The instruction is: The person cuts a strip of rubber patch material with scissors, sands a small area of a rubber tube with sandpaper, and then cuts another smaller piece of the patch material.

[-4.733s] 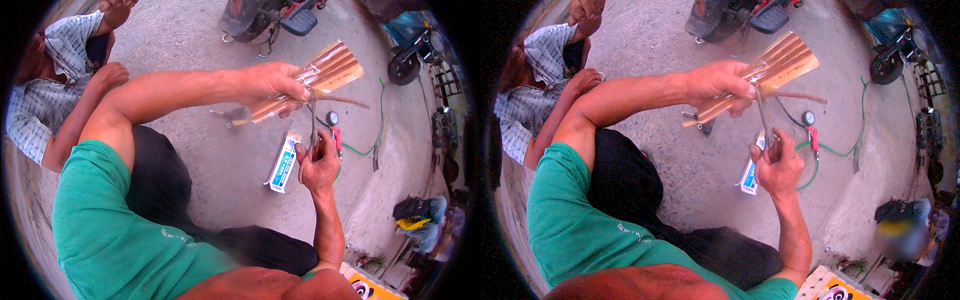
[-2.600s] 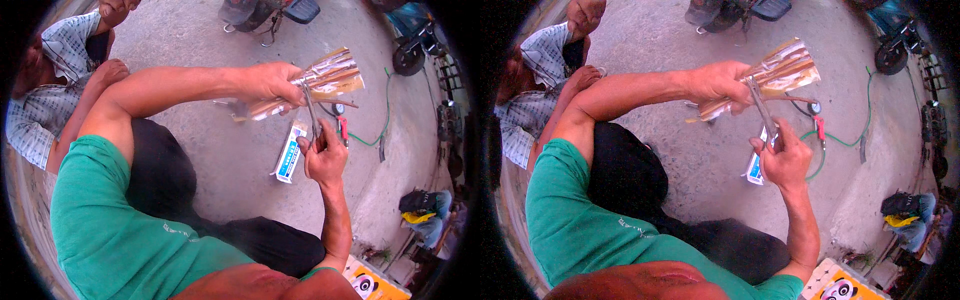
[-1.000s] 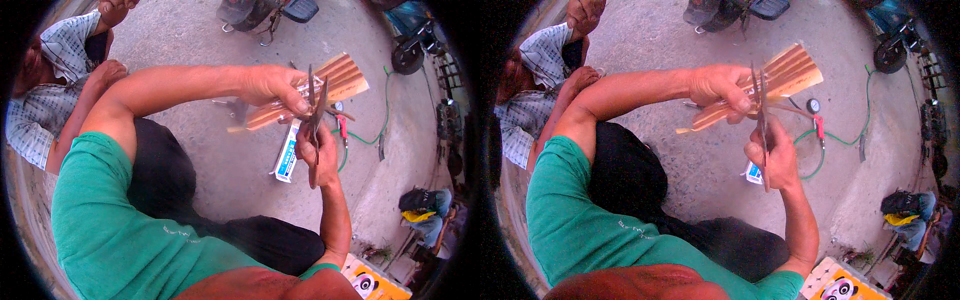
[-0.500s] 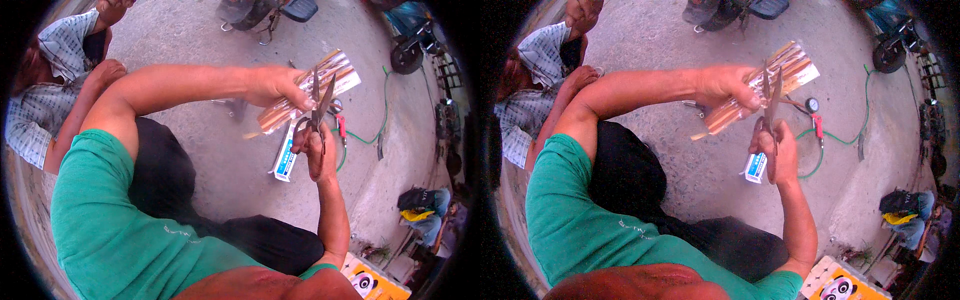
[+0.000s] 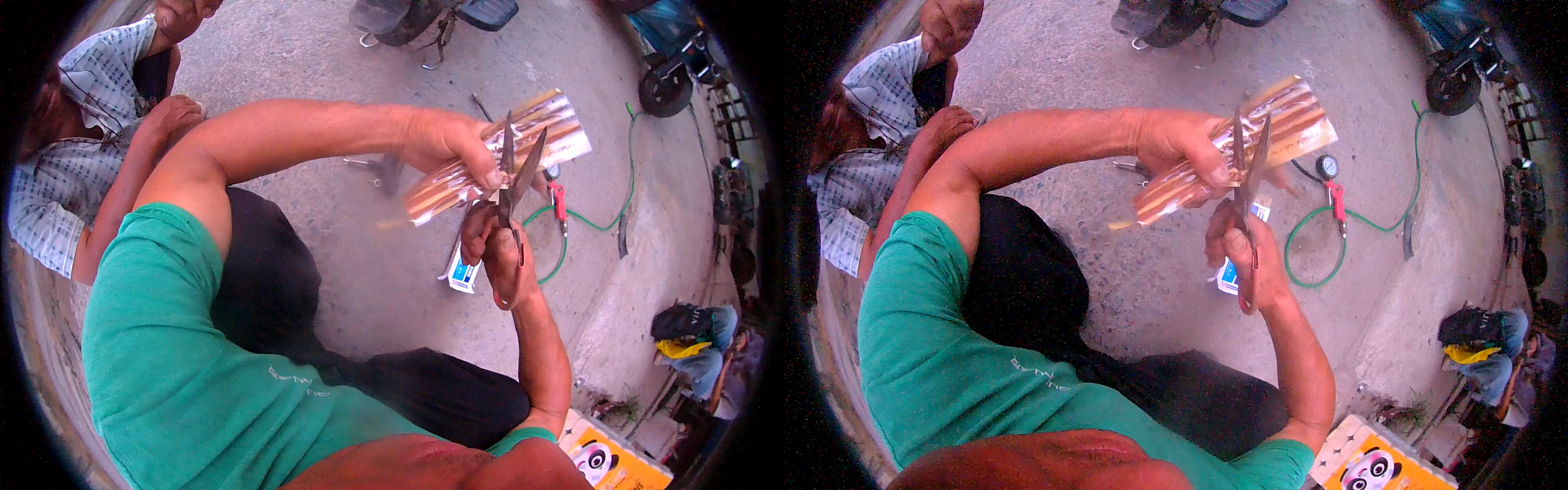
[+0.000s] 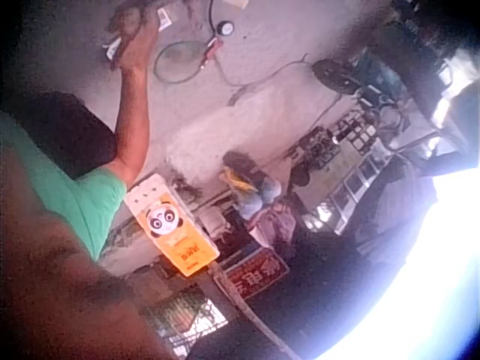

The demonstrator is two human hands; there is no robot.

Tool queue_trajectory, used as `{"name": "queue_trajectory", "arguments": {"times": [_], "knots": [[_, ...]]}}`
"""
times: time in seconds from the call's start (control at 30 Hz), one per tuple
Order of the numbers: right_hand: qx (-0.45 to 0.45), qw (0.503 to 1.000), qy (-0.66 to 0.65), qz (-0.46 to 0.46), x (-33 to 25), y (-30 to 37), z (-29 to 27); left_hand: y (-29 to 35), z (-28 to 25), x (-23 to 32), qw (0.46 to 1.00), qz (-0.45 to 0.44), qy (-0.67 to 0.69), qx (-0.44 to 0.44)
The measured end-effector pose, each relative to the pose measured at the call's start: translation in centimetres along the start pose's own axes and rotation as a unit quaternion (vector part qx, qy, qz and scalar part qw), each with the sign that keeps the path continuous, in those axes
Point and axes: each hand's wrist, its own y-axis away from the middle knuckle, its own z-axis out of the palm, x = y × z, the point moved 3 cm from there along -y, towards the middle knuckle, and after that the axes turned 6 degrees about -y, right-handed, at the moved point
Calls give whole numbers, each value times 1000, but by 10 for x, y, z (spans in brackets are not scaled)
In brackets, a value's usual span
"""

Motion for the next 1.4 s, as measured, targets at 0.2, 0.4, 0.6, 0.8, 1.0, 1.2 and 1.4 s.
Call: {"name": "queue_trajectory", "arguments": {"times": [0.2, 0.4, 0.6, 0.8, 1.0, 1.2, 1.4], "knots": [[12, 999, 46, 26, -4, 8, -4, -2, -2, 4, 992, -33, -107, 60], [3, 998, 63, 19, -12, 10, -5, 0, -5, 3, 981, -56, -162, 88], [-2, 988, 148, -36, -13, 11, -8, 1, -3, 7, 980, -82, -170, 69], [36, 987, 157, -17, -9, 10, -10, -5, -7, 6, 974, -89, -196, 65], [74, 983, 158, 50, -9, 9, -7, -1, -7, 2, 976, -113, -158, 98], [54, 986, 152, 45, -8, 9, 5, 6, -13, -1, 978, -138, -127, 89], [-2, 990, 132, 46, 7, 7, -1, 10, -21, -16, 976, -180, -79, 88]]}}
